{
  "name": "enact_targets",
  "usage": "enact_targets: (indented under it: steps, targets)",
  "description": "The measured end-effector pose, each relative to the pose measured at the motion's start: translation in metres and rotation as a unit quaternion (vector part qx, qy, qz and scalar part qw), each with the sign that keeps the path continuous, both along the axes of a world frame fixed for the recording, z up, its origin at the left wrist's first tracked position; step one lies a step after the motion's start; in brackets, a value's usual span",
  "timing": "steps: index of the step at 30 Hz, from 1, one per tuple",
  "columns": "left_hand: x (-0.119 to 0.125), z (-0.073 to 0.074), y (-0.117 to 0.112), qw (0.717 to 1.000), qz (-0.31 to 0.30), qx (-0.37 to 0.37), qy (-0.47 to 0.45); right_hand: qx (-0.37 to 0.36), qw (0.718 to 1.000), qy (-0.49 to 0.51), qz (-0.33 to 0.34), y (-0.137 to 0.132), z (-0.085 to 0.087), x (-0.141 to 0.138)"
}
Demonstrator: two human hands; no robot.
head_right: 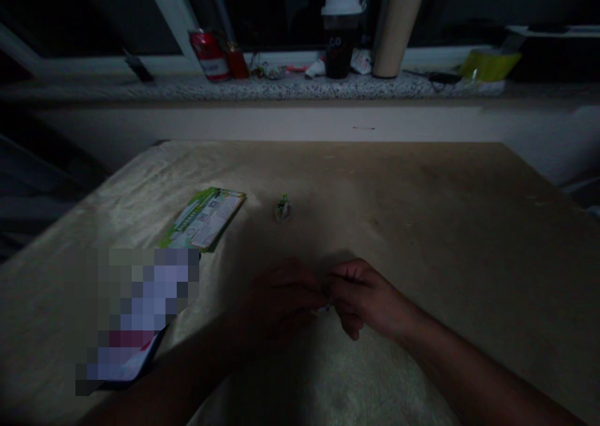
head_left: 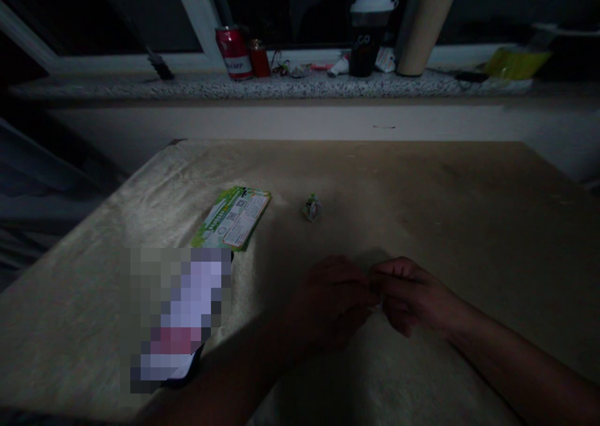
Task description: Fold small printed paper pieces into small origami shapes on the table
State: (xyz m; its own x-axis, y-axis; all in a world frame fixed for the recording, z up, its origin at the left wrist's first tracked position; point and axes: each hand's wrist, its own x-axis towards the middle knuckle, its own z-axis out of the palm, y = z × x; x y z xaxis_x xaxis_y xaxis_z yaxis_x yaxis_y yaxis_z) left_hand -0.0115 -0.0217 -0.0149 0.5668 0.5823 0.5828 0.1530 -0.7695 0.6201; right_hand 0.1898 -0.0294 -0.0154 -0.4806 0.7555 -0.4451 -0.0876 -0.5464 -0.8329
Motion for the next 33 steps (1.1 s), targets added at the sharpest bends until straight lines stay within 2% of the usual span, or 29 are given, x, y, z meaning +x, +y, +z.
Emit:
enact_targets:
  steps: [3, 5, 10, 16, 21, 24, 30, 33]
  targets:
    - [0.0003, -0.0001, -0.0005, 0.998, 0.011, -0.065, 0.007, 0.016, 1.0, -0.011, -0.003, 0.0007, -0.0007, 0.0001]
    - [0.0011, 0.0013, -0.002, 0.996, 0.026, -0.079, 0.014, 0.025, 0.999, -0.023, -0.007, 0.0013, -0.0012, 0.0008]
    - [0.002, 0.0043, -0.0056, 0.998, 0.031, -0.051, 0.018, 0.045, 0.997, -0.061, 0.0, 0.0018, -0.0041, 0.0036]
    - [0.0025, 0.005, -0.0087, 0.996, 0.058, -0.007, 0.064, 0.065, 0.994, -0.089, -0.001, 0.002, -0.0064, 0.0027]
    - [0.0011, 0.0048, -0.0082, 0.997, 0.035, 0.009, 0.07, 0.08, 0.991, -0.106, 0.006, 0.0013, -0.0001, -0.0002]
    - [0.0006, 0.0037, -0.0071, 0.997, 0.015, -0.032, 0.067, 0.085, 0.99, -0.114, 0.013, 0.0011, 0.0014, 0.0003]
    - [0.0026, -0.0017, -0.0058, 0.993, 0.051, -0.103, 0.022, 0.08, 0.988, -0.13, 0.01, 0.0027, -0.0004, 0.0035]
    - [0.0036, -0.002, -0.0055, 0.988, 0.023, -0.149, -0.015, 0.086, 0.988, -0.13, 0.005, 0.0029, -0.0008, 0.0023]
